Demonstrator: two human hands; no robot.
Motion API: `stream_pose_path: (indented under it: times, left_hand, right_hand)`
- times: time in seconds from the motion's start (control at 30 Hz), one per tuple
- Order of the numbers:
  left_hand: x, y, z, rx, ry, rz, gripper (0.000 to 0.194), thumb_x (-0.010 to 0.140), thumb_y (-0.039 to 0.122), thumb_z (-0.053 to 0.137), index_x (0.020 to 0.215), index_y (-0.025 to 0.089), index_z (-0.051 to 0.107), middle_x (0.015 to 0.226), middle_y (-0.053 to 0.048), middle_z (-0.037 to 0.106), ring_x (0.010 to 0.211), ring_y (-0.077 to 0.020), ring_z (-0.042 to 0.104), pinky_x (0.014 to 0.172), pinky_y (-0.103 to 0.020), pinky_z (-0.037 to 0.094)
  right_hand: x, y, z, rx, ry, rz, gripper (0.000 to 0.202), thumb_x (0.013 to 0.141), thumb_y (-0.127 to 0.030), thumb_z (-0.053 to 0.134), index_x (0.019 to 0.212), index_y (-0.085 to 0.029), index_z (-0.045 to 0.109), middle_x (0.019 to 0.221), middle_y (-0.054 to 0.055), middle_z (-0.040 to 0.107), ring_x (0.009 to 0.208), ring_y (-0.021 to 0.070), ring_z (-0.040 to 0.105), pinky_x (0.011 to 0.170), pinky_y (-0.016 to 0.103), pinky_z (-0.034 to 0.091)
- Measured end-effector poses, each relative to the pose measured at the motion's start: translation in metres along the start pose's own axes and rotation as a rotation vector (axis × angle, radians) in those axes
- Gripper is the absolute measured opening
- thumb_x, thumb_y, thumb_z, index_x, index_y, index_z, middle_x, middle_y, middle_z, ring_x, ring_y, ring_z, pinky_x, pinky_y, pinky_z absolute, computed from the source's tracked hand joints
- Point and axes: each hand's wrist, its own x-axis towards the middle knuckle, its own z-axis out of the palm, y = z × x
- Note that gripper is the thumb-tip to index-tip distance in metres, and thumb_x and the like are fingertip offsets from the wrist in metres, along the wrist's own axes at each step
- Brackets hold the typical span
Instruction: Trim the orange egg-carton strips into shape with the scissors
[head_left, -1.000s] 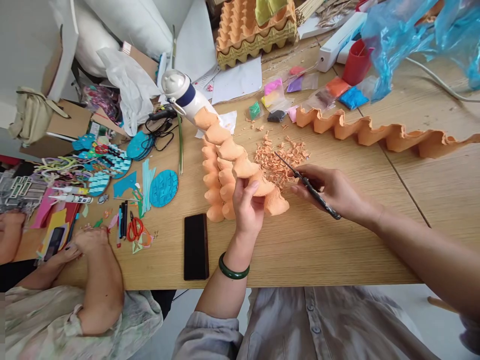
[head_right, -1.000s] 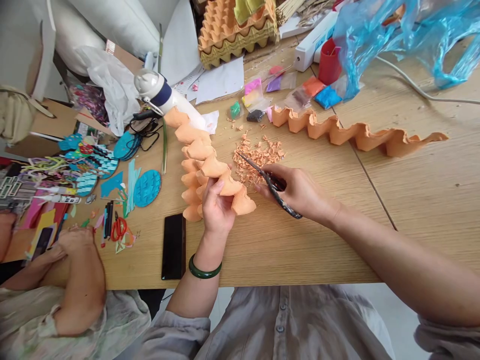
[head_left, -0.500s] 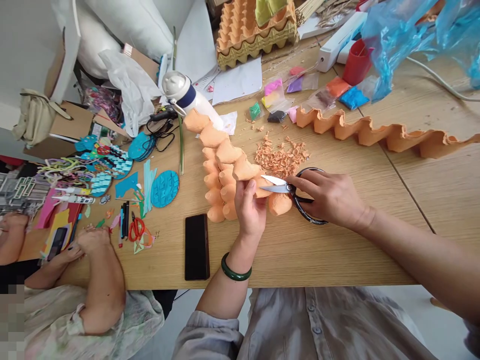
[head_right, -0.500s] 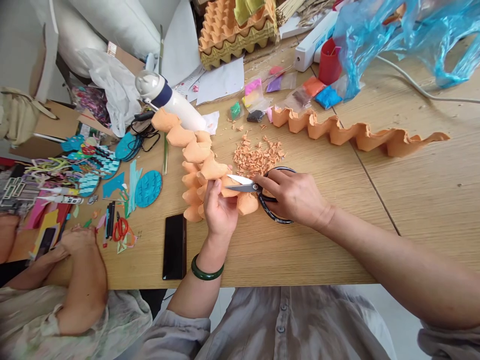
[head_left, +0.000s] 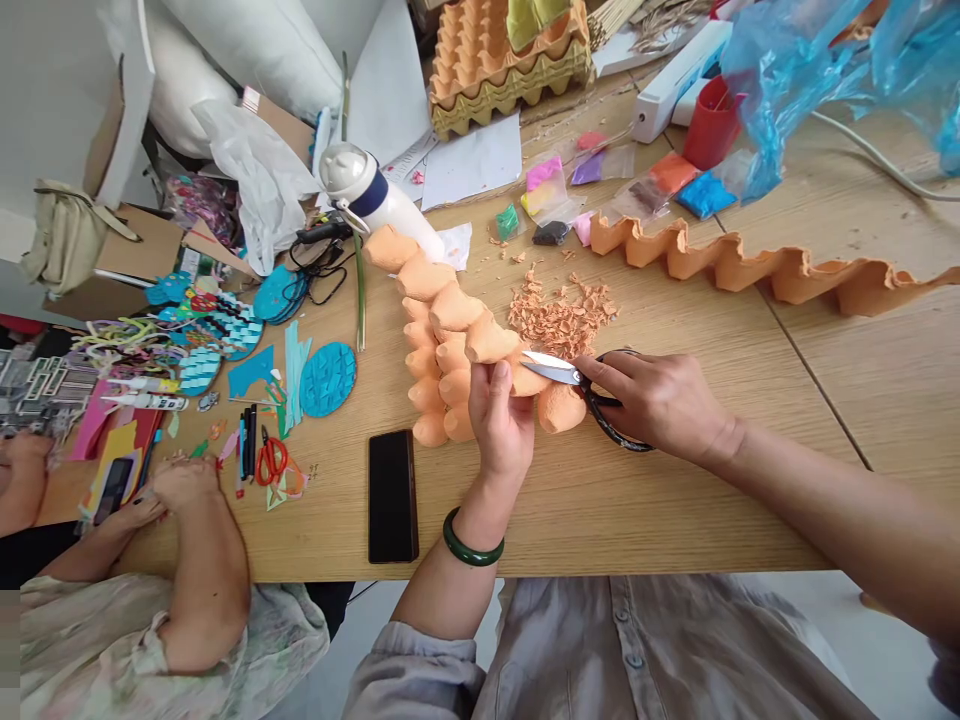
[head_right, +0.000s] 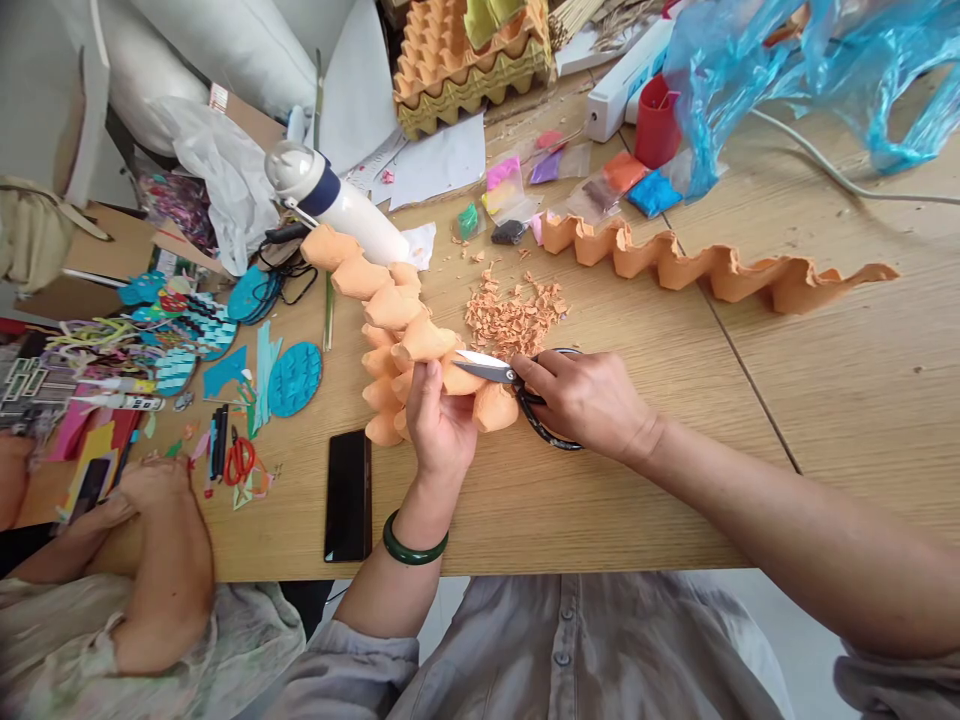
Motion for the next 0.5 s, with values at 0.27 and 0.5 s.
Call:
stream_pose_path:
  times: [0.27,0.5]
  left_hand:
    - [0.002,-0.001,0.001,-0.018,0.012,-0.018,0.035,0.097,0.045,0.068,0.124,0.022,0.071,0.136,-0.011,0.075,0.135,-0.0272,0.066,0.108,-0.037,0.059]
    - [0.008,0.004,-0.004,0.008,0.023,0.009,0.045,0.097,0.046,0.068,0.137,0.026,0.067,0.146,-0.01,0.069,0.144,-0.0281,0.059,0.112,-0.039,0.056]
  right_hand:
    - [0.001,-0.004,0.003,0.128,-0.151,0.167,0.036,0.093,-0.02,0.049,0.111,-0.018,0.08,0.08,0.006,0.079,0.062,0.016,0.062,0.054,0.03,0.025]
    - [0.013,-0.003,-0.01,0.399,-0.188,0.54,0.041,0.092,-0.043,0.061,0.12,-0.017,0.076,0.075,0.005,0.075,0.062,0.0187,0.065,0.06,0.028,0.04]
